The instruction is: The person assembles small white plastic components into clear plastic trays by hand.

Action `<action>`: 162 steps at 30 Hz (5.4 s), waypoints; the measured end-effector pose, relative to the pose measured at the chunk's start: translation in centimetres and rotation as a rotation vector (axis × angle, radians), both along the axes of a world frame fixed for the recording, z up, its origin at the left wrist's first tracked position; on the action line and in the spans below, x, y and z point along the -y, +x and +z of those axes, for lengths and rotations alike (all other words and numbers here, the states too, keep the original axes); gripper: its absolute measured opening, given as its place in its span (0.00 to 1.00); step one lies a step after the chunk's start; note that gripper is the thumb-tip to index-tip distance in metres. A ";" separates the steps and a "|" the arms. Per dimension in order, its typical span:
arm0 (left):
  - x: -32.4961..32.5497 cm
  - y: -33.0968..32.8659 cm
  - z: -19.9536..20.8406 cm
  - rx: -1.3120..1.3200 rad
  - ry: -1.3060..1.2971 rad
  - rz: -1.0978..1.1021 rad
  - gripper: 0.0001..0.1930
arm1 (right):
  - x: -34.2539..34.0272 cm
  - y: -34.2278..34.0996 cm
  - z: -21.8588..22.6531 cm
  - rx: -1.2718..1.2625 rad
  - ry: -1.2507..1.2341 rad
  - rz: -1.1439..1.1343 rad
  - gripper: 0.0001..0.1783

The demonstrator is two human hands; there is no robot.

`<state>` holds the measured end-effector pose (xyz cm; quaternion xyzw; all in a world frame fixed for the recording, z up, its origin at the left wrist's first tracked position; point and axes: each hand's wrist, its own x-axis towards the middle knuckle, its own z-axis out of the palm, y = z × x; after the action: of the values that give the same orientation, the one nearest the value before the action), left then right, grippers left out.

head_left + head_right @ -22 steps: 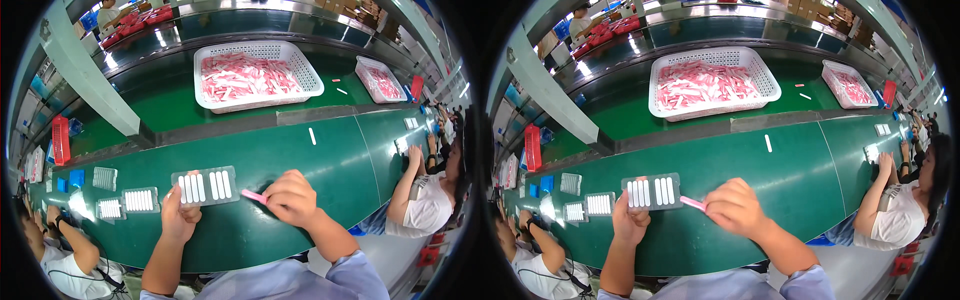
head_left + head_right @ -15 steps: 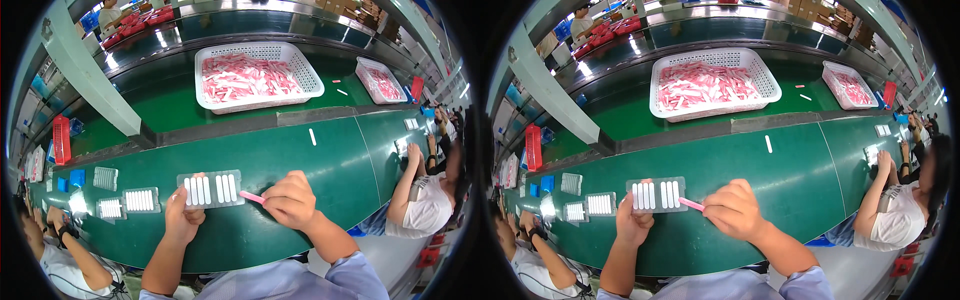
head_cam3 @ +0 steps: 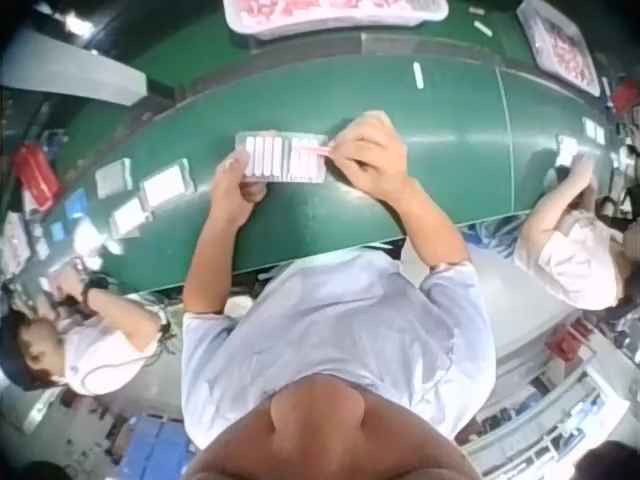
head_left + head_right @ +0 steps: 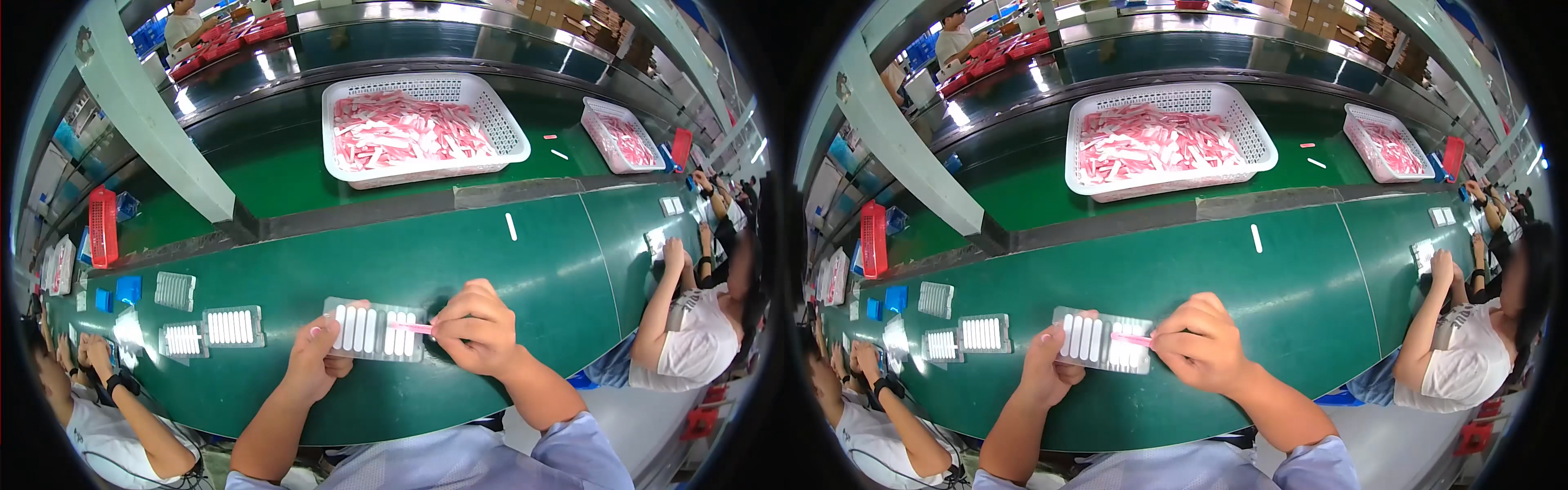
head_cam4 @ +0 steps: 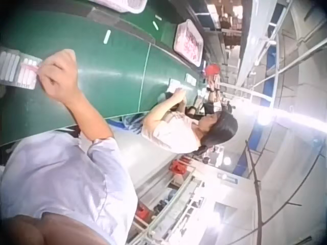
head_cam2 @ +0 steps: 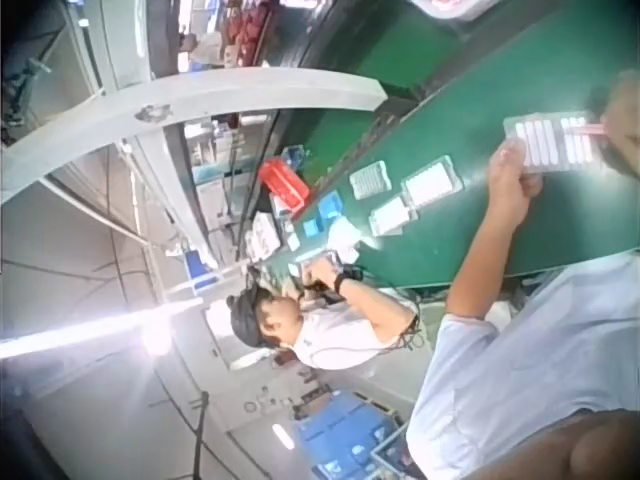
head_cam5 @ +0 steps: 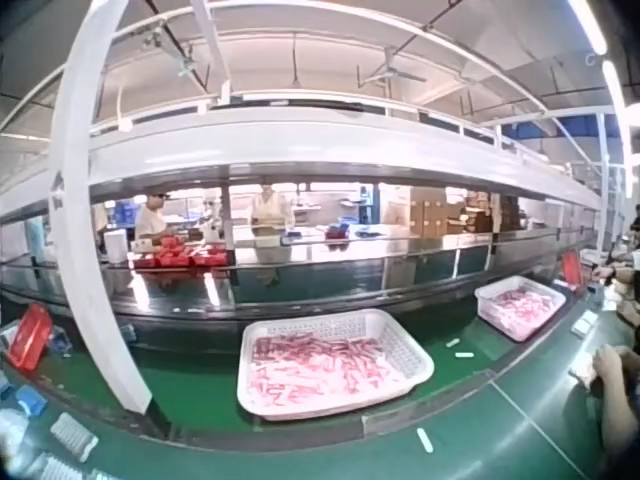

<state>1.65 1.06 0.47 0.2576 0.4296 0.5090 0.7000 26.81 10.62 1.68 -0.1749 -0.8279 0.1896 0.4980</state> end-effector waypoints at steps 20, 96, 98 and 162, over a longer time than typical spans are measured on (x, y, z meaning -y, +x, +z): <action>0.5 0.5 0.2 -0.128 -0.020 -0.516 0.20 | 1.5 0.3 0.1 0.387 -1.271 0.419 0.09; -0.4 -1.7 -0.6 -0.676 0.313 0.122 0.13 | 2.6 -1.3 -2.5 -0.435 -1.908 1.179 0.36; -0.5 -1.6 -0.6 -0.627 0.346 0.112 0.13 | 2.4 -1.1 -2.6 -0.451 -1.951 1.210 0.36; 18.8 -22.2 -1.0 -1.866 -0.228 0.582 0.18 | -0.5 -31.0 0.5 0.889 0.513 0.762 0.36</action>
<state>-20.52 -17.74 -0.53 0.3711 0.9032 0.2094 -0.0519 -4.15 11.13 2.13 0.1944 -0.9787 0.0585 0.0308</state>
